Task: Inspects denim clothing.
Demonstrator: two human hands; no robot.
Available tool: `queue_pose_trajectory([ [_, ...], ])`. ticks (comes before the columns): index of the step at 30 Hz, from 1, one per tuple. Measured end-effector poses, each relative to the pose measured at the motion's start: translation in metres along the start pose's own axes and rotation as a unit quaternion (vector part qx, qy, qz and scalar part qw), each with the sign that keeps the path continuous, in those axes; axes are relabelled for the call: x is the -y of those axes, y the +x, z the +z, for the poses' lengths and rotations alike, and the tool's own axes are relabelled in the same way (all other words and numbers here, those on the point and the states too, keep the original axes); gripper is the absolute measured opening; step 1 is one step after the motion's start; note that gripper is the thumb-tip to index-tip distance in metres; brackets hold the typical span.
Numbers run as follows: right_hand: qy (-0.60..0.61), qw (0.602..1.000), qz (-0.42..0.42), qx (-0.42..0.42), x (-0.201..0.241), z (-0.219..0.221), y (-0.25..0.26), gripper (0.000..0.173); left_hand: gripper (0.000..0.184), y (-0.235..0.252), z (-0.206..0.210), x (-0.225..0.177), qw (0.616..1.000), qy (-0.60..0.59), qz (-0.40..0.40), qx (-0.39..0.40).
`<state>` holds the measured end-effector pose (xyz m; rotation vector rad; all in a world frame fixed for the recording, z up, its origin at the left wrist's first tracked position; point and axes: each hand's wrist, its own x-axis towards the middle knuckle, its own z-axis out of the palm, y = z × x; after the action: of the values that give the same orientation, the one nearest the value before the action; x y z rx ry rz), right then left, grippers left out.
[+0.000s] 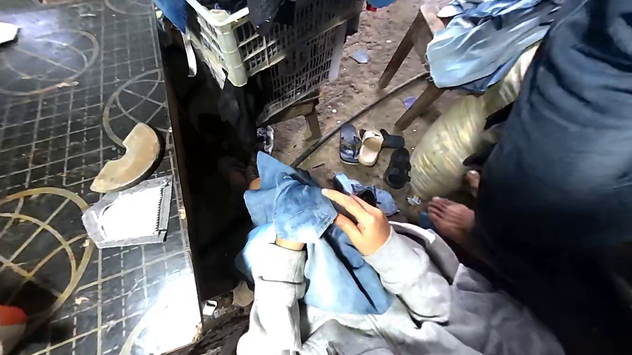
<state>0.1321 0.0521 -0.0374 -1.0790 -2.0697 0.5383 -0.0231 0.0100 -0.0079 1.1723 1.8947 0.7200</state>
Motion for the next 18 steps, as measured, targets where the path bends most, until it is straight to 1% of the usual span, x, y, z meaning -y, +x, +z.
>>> queue_pose_trajectory([
  [1,0.012,1.0,-0.005,-0.004,-0.002,0.001,-0.002,0.036,0.033,-0.001,-0.005,-0.006,0.999,0.007,-0.036,0.018],
  [2,0.033,0.999,-0.006,-0.005,-0.003,0.001,-0.002,0.036,0.034,-0.001,-0.006,-0.008,0.998,0.003,-0.051,0.023],
  [3,0.069,0.998,0.0,-0.002,-0.003,0.002,-0.001,0.035,0.035,0.001,-0.002,-0.001,0.999,-0.031,-0.036,0.004],
  [4,0.124,0.992,0.013,0.007,-0.004,0.002,0.0,0.035,0.037,0.003,0.004,0.008,0.995,-0.093,-0.005,-0.021],
  [5,0.19,0.981,0.032,0.013,-0.004,0.004,0.001,0.035,0.037,0.009,0.015,0.018,0.981,-0.175,0.036,-0.07],
  [6,0.256,0.965,0.058,0.017,-0.002,0.005,0.004,0.035,0.038,0.013,0.02,0.023,0.964,-0.243,0.064,-0.092],
  [8,0.352,0.928,0.119,0.027,0.003,0.002,0.007,0.034,0.043,0.017,0.023,0.022,0.935,-0.331,0.086,-0.096],
  [10,0.386,0.911,0.14,0.035,0.004,0.0,0.009,0.035,0.046,0.018,0.022,0.021,0.92,-0.368,0.101,-0.088],
  [12,0.361,0.925,0.115,0.031,0.002,-0.001,0.009,0.036,0.043,0.018,0.022,0.021,0.921,-0.366,0.108,-0.079],
  [13,0.331,0.939,0.094,0.03,0.001,-0.002,0.008,0.036,0.04,0.018,0.022,0.022,0.93,-0.34,0.113,-0.083],
  [15,0.246,0.968,0.049,0.027,-0.002,-0.001,0.006,0.036,0.034,0.014,0.019,0.023,0.959,-0.244,0.106,-0.094],
  [18,0.109,0.994,0.017,0.025,-0.003,-0.002,0.002,0.038,0.031,0.008,0.014,0.021,0.985,-0.156,0.035,-0.067],
])
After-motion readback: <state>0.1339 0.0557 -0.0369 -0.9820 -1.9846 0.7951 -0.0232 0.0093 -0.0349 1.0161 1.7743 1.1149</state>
